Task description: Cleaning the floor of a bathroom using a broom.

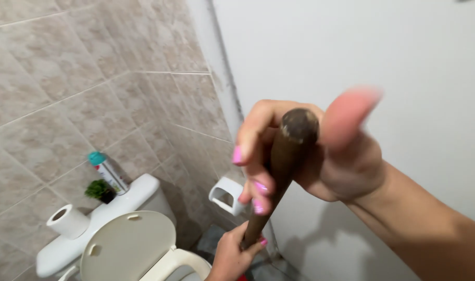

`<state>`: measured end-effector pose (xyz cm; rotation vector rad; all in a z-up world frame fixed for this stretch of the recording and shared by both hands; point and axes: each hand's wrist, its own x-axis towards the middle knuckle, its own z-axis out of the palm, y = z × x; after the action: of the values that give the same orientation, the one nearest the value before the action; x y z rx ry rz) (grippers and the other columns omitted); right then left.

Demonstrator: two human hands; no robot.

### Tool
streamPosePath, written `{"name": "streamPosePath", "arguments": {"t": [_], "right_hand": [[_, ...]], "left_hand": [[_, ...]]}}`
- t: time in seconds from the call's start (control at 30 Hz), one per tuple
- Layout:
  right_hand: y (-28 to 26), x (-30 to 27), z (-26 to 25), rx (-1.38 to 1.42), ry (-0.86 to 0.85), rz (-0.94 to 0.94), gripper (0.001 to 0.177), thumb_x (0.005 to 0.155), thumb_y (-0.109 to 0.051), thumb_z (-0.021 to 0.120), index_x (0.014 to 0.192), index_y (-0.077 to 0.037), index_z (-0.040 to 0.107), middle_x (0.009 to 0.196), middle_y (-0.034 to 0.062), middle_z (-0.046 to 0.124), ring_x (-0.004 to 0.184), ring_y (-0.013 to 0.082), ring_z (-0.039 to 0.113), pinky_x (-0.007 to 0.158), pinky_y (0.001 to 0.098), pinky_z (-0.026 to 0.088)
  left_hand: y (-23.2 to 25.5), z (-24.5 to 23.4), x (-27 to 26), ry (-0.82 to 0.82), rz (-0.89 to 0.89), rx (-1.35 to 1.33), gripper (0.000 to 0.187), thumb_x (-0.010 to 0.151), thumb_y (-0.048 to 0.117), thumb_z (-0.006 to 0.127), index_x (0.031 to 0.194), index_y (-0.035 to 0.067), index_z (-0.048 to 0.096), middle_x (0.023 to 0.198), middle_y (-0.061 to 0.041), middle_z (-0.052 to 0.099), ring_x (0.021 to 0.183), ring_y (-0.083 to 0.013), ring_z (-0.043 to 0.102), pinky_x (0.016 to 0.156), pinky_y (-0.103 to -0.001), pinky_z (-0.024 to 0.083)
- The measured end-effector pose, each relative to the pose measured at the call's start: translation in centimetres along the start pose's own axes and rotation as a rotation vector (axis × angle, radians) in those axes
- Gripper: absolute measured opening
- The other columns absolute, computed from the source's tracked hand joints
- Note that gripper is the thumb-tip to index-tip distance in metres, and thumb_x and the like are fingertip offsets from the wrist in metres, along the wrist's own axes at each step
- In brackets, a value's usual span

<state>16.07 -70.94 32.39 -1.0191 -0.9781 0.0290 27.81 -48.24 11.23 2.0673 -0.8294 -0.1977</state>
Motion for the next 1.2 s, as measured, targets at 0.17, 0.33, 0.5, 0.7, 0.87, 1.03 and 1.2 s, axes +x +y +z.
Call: {"name": "streamPosePath", "arguments": {"t": [0.17,0.33,0.5,0.7,0.87,1.03,1.2], "right_hand": [[0.3,4.4,-0.6,0.047,-0.108,0.196,0.125,0.081,-0.092,0.022,0.130,0.016,0.062,0.107,0.0227,0.073,0.094,0.0297,0.074,0.089,0.0409,0.061],[2.5,6.5,-2.7,0.051,-0.294,0.312,0.112,0.096,-0.081,0.015,0.109,0.015,0.070,0.090,0.0192,0.073,0.083,0.0241,0.072,0.080,0.0317,0.060],[6.0,7.8,-4.7,-0.087,-0.107,0.316,0.063,0.103,-0.043,0.040,0.069,0.005,0.064,0.063,0.0144,0.059,0.056,0.0200,0.050,0.062,0.0317,0.042],[12.1,9.4,-7.7,-0.006,0.066,0.152,0.052,0.099,-0.038,0.047,0.067,0.001,0.058,0.061,0.0163,0.058,0.067,0.0254,0.056,0.079,0.0388,0.049],[16.8,11.0,-10.6,0.040,0.116,0.112,0.051,0.097,-0.038,0.048,0.065,0.002,0.055,0.062,0.0171,0.055,0.066,0.0272,0.053,0.080,0.0411,0.047],[21.8,12.3,-12.8,0.008,0.248,0.071,0.053,0.096,-0.039,0.046,0.061,0.000,0.051,0.061,0.0175,0.054,0.065,0.0288,0.051,0.079,0.0427,0.046],[24.9,14.4,-15.0,0.134,0.300,0.078,0.052,0.093,-0.038,0.045,0.059,0.000,0.050,0.055,0.0166,0.049,0.053,0.0281,0.046,0.065,0.0397,0.044]], "left_hand": [[-2.9,0.3,2.1,0.107,0.133,-0.329,0.035,0.076,0.004,0.081,0.108,0.002,0.067,0.089,-0.009,0.071,0.090,-0.0186,0.067,0.080,-0.033,0.051],[-5.9,-2.0,5.2,0.064,0.234,-0.480,0.029,0.078,-0.001,0.077,0.104,-0.001,0.064,0.093,-0.008,0.067,0.098,-0.0181,0.064,0.083,-0.033,0.047],[-10.1,-4.8,7.7,-0.157,0.083,-0.305,0.017,0.080,-0.002,0.072,0.095,0.002,0.066,0.084,-0.002,0.067,0.084,-0.0118,0.061,0.075,-0.031,0.049],[-16.9,-9.2,12.0,-0.380,0.000,-0.111,0.006,0.080,-0.004,0.067,0.082,0.002,0.069,0.073,0.001,0.070,0.071,-0.0072,0.059,0.068,-0.029,0.051],[-20.9,-12.5,15.0,-0.311,-0.044,0.004,0.011,0.071,-0.009,0.059,0.074,0.000,0.065,0.066,-0.004,0.068,0.066,-0.0111,0.061,0.065,-0.030,0.050],[-26.7,-13.3,17.1,-0.315,-0.058,0.114,0.013,0.071,-0.007,0.062,0.075,0.002,0.070,0.069,-0.006,0.071,0.067,-0.0131,0.067,0.067,-0.030,0.051],[-32.7,-11.3,16.2,-0.130,-0.072,-0.129,0.022,0.068,-0.007,0.058,0.083,0.004,0.071,0.073,-0.012,0.076,0.071,-0.0196,0.073,0.069,-0.032,0.055]]}}
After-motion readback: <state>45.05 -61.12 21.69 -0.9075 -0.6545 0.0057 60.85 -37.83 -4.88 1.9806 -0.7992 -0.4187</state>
